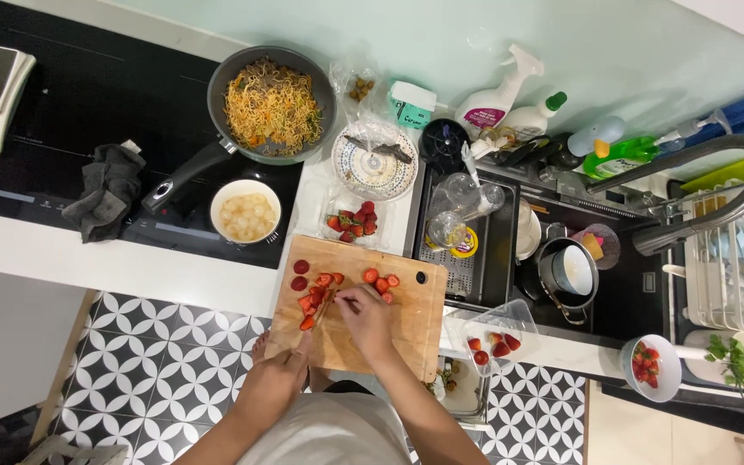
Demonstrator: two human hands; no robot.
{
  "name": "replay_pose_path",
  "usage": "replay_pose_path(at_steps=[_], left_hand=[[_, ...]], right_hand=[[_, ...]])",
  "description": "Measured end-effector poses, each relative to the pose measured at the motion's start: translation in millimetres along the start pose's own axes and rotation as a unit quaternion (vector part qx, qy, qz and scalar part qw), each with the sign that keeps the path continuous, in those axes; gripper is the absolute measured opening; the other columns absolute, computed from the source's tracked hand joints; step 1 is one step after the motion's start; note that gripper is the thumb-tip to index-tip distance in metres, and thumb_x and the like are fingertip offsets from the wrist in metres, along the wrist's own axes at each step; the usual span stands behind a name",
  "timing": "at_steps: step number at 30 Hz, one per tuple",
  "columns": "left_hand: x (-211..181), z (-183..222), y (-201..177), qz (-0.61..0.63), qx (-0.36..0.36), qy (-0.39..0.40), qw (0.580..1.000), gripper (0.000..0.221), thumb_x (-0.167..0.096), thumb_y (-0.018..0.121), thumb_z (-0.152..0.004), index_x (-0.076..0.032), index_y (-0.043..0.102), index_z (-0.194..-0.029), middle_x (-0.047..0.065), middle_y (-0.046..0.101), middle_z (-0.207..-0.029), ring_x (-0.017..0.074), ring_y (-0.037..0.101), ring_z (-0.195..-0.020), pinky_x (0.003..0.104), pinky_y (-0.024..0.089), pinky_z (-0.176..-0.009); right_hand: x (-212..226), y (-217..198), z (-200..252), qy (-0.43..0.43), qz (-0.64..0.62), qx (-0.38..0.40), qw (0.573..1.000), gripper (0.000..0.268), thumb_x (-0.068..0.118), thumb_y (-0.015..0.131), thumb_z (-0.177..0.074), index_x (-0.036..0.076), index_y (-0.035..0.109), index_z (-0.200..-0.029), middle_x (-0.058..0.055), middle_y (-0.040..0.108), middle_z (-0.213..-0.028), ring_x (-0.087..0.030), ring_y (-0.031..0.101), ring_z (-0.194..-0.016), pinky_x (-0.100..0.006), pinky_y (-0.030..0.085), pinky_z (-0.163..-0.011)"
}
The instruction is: Slicing strawberries on a cutting board and washing them in a container.
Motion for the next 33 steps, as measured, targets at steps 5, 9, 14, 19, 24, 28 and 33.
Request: replay_pose_path(at_steps=[5, 9, 14, 19, 24, 28, 33], left_hand=[[-13, -4, -16, 0.0, -0.003, 0.031, 1.0, 0.061, -0.017, 0.063, -0.087, -0.002, 0.048, -0.145, 0.014, 0.073, -0.085, 0.0387, 0.071, -0.077, 0.066, 0.04, -0.102], [-12, -4, -14, 0.001, 0.009, 0.022, 1.0, 0.062, -0.018, 0.063, -0.088, -0.002, 0.047, -0.146, 0.014, 0.073, -0.084, 0.0371, 0.071, -0.074, 0.066, 0.042, -0.101], [-4, -21, 8, 0.023, 0.058, -0.012, 0.998, 0.065, -0.018, 0.062, -0.09, -0.007, 0.045, -0.151, 0.015, 0.072, -0.087, 0.0372, 0.071, -0.077, 0.058, 0.05, -0.088], [4, -29, 27, 0.0, 0.051, 0.002, 0.999, 0.07, -0.013, 0.061, -0.086, -0.003, 0.043, -0.153, 0.02, 0.072, -0.099, 0.0352, 0.072, -0.075, 0.047, 0.057, -0.075], [15, 3, 4, 0.098, 0.083, 0.012, 0.992, 0.067, -0.013, 0.066, -0.088, -0.004, 0.042, -0.151, 0.017, 0.071, -0.086, 0.0359, 0.071, -0.074, 0.045, 0.057, -0.082], [15, 12, -12, 0.099, 0.1, 0.025, 0.99, 0.074, -0.011, 0.069, -0.087, -0.006, 0.042, -0.156, 0.019, 0.071, -0.098, 0.0384, 0.07, -0.077, 0.045, 0.057, -0.068], [-1, -3, -12, 0.085, 0.056, 0.138, 0.985, 0.066, -0.014, 0.066, -0.088, -0.004, 0.047, -0.151, 0.019, 0.07, -0.088, 0.036, 0.071, -0.072, 0.046, 0.058, -0.066]], right_hand=[[-8, 0, 0, -0.023, 0.011, -0.001, 1.0, 0.01, 0.003, 0.078, -0.086, 0.0, 0.075, -0.095, -0.008, 0.073, -0.095, -0.016, 0.073, -0.083, -0.027, 0.061, -0.074], [-13, 1, -1, -0.03, 0.017, -0.007, 0.999, 0.009, 0.003, 0.079, -0.085, 0.001, 0.076, -0.093, -0.008, 0.074, -0.092, -0.016, 0.073, -0.08, -0.027, 0.059, -0.072], [-15, -1, -1, -0.029, 0.032, -0.013, 0.999, 0.009, 0.003, 0.081, -0.084, 0.002, 0.077, -0.092, -0.008, 0.074, -0.088, -0.017, 0.071, -0.076, -0.027, 0.057, -0.069], [-11, 0, -1, -0.058, 0.047, -0.017, 0.997, 0.009, 0.003, 0.081, -0.084, 0.003, 0.077, -0.092, -0.008, 0.073, -0.086, -0.018, 0.07, -0.072, -0.028, 0.056, -0.066], [10, 4, -10, -0.062, 0.1, -0.004, 0.993, 0.01, 0.005, 0.078, -0.086, 0.002, 0.076, -0.095, -0.01, 0.073, -0.091, -0.023, 0.069, -0.071, -0.032, 0.054, -0.063], [66, 18, -24, -0.192, 0.173, -0.062, 0.964, 0.009, 0.006, 0.074, -0.091, 0.002, 0.072, -0.099, -0.013, 0.07, -0.094, -0.031, 0.068, -0.085, -0.038, 0.056, -0.074], [56, 71, -52, -0.188, 0.262, 0.056, 0.945, 0.023, 0.014, 0.075, -0.084, 0.002, 0.068, -0.103, -0.019, 0.067, -0.103, -0.041, 0.062, -0.103, -0.048, 0.052, -0.087]])
Point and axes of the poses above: each hand's wrist, its own z-axis away from the middle knuckle, its own y-axis out of the palm, x = y × z, the point moved 6 cm from there along -z, towards the middle knuckle
